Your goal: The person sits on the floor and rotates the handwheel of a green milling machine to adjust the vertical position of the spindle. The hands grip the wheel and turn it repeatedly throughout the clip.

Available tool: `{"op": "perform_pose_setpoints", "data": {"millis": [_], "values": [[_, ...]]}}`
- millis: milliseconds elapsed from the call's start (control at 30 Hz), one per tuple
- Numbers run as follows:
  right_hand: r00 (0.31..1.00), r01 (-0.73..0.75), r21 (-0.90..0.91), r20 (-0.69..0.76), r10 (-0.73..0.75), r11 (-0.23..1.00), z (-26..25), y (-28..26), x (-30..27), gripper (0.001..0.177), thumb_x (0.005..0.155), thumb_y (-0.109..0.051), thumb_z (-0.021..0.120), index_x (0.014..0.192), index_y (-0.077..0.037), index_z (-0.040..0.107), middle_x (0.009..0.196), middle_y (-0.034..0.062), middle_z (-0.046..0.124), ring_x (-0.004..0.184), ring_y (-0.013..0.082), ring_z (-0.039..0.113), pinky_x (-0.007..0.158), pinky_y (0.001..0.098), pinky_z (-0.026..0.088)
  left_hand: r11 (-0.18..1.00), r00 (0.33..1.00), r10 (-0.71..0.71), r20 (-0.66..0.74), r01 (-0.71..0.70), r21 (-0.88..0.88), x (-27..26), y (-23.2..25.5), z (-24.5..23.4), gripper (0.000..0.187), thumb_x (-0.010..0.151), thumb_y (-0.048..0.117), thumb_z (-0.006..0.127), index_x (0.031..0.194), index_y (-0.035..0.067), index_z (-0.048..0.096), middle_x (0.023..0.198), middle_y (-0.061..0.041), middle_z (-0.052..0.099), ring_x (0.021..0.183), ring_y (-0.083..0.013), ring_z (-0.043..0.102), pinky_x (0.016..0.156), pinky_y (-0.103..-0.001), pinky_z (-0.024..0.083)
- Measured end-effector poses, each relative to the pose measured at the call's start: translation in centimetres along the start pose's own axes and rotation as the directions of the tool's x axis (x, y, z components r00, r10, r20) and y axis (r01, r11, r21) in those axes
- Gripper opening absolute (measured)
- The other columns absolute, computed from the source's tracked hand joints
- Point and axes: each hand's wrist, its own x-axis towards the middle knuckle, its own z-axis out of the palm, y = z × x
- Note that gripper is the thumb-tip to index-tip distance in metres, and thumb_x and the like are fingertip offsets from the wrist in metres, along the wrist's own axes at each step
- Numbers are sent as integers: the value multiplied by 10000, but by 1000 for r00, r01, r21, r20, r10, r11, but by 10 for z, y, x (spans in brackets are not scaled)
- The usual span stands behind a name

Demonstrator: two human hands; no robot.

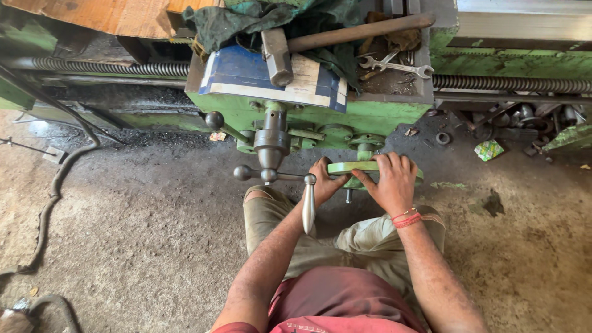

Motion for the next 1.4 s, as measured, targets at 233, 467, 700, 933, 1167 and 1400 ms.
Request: {"op": "perform_pose_setpoints", "data": {"millis": [233,467,700,933,1167,1400], "values": [[1000,3,1,-10,-3,1000,-1,-3,2,547,858,-646,737,1001,-120,681,994,50,635,940,294,573,888,473,407,999,998,50,-28,-50,10,0,-8,4,550,681,401,889,833,-34,588,863,-235,652,805,-380,650,728,-465,528],[1000,14,-3,-23,-14,1000,0,-3,2,543,867,-644,736,999,-121,674,986,52,617,938,293,564,888,471,397,1000,1000,23,-7,-23,18,0,-12,6,581,670,420,902,867,-31,594,850,-230,651,793,-376,657,713,-460,527],[1000,20,2,-22,-20,1000,-1,-4,2,550,886,-648,719,1009,-114,668,996,61,602,985,292,558,958,477,393,1000,1000,22,-10,-22,-6,-1,-13,4,577,697,407,899,928,-30,602,877,-218,662,794,-352,669,706,-443,538],[1000,21,-3,-19,-21,1000,-1,-6,3,570,893,-664,700,1017,-109,670,1004,65,601,1004,291,559,974,488,386,1000,999,-22,45,22,1,-1,-13,2,558,706,395,891,922,-27,596,878,-203,656,800,-323,670,708,-433,544],[1000,21,-10,-12,-22,1000,-1,-7,3,576,890,-665,702,1019,-105,671,1002,67,600,1004,292,556,973,489,383,1000,999,-17,44,16,9,-1,-17,4,564,702,398,892,929,-26,597,875,-205,659,800,-319,672,711,-430,545],[999,30,-14,-16,-30,999,-1,-8,4,571,895,-661,704,1022,-105,670,1000,65,598,1000,287,556,974,487,383,1000,1000,4,20,-4,3,-2,-21,5,568,711,415,888,920,-21,590,863,-200,657,788,-311,668,711,-426,544]]}}
